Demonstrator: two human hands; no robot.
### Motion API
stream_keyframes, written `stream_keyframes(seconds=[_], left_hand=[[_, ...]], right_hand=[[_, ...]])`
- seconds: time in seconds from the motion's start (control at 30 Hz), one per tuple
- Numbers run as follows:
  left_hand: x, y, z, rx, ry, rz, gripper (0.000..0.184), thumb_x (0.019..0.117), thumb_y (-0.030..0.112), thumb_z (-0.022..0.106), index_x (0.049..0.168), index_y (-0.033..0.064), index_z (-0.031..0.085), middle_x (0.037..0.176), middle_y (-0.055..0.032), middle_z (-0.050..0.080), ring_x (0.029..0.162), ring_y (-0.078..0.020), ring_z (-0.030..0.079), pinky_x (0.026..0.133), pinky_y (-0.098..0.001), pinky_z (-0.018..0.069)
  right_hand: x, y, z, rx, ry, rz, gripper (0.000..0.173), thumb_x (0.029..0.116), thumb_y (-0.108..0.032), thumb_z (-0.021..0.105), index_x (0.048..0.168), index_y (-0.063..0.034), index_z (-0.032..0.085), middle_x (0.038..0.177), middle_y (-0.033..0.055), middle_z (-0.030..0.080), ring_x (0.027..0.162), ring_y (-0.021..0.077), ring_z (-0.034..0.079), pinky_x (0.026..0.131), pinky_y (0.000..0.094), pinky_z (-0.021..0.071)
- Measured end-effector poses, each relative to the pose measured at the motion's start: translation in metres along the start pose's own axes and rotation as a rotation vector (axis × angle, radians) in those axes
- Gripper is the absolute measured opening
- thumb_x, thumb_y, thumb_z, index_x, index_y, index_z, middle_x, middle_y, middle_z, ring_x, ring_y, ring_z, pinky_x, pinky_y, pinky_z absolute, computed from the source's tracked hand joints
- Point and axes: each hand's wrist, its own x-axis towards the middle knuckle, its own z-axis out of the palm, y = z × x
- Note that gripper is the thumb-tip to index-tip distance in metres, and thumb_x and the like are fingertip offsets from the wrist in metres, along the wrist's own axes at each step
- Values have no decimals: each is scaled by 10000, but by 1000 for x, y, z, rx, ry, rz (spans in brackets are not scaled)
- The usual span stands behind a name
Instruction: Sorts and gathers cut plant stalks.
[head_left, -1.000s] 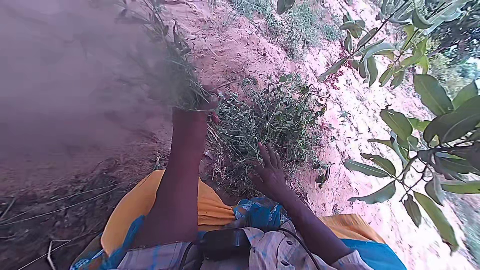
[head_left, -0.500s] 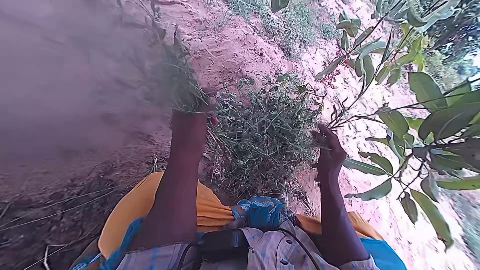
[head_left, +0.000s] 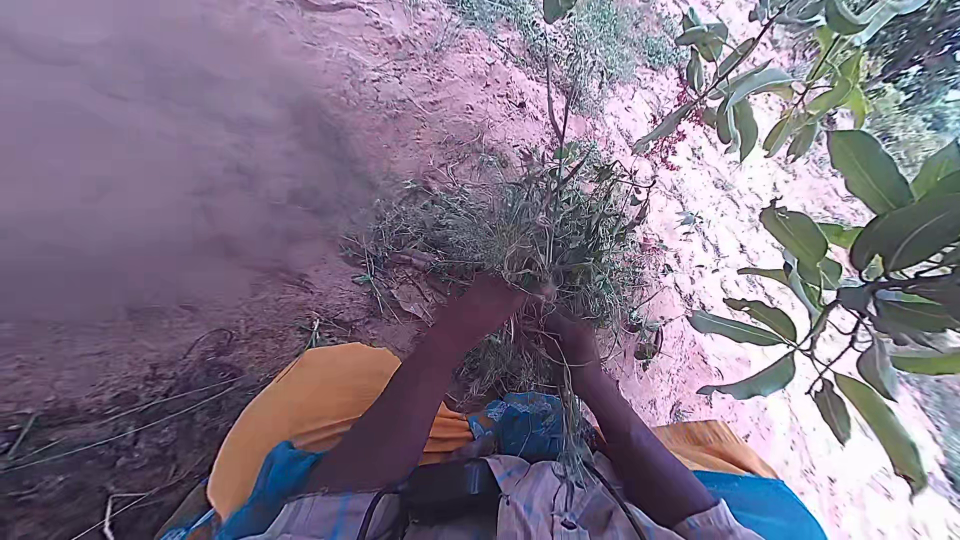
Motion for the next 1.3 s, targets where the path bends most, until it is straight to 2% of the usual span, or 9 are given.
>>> stream_keyframes(seconds=[0.07,0.2,0.33,0.57,0.63,0.73,0.9,1.17,1.3], left_hand=[[-1,-2,3,137,-75,-14,189,942,-13,671,1116,-70,625,935,-48,631,855,-34,589,825,-232,508],[-5,14,-9,227,120,-113,333,1029,115,605,1264,-119,576,1139,-250,653,1052,-289,630,976,-477,479],[-2,17,-47,194,636,68,366,1013,135,606,1334,-29,541,1232,-168,609,1112,-163,599,992,-391,477],[-9,-11,-94,277,1000,226,640,1019,261,531,1528,-70,328,1540,-228,440,1445,-205,419,1201,-365,306],[0,-21,-101,155,965,359,608,1019,249,564,1496,-69,360,1483,-187,500,1373,-162,500,1157,-320,396],[12,-21,-102,-62,926,487,549,1029,244,593,1462,-41,414,1400,-109,580,1261,-119,585,1086,-304,466],[12,-23,-102,-214,878,517,500,976,113,629,1423,-5,438,1337,-42,628,1211,-111,624,1039,-295,508],[15,-27,-99,-222,792,475,589,895,27,675,1427,20,423,1324,-21,631,1183,-85,629,1018,-264,511],[15,-27,-98,-224,745,497,549,916,56,659,1416,42,433,1316,6,629,1168,-69,630,992,-253,525]], right_hand=[[-4,-10,3,-65,-90,24,176,874,60,617,974,144,735,960,294,736,878,420,737,800,517,581],[6,16,-7,225,-79,46,205,943,41,560,992,119,744,1077,236,741,1023,248,722,923,349,565],[16,52,-26,426,113,280,227,991,12,523,1115,94,695,1143,145,721,1012,80,684,897,251,557],[4,80,3,-146,-546,496,370,1033,-223,572,1353,-62,663,1598,266,377,1526,437,267,1223,577,228],[3,80,10,-263,-670,591,408,1059,-286,538,1397,-75,630,1541,202,492,1507,401,326,1217,588,228],[3,83,0,-141,-275,515,297,1038,-126,546,1207,53,712,1267,240,685,1222,353,638,1078,496,454],[23,80,-45,289,410,215,227,980,24,519,1103,96,695,1059,131,718,935,111,705,864,282,592],[20,89,-51,583,370,634,280,1050,23,358,1129,88,618,1045,123,717,800,131,716,725,275,602],[29,65,-72,707,567,410,262,1037,18,332,1151,2,568,975,42,731,802,136,739,758,314,635]])
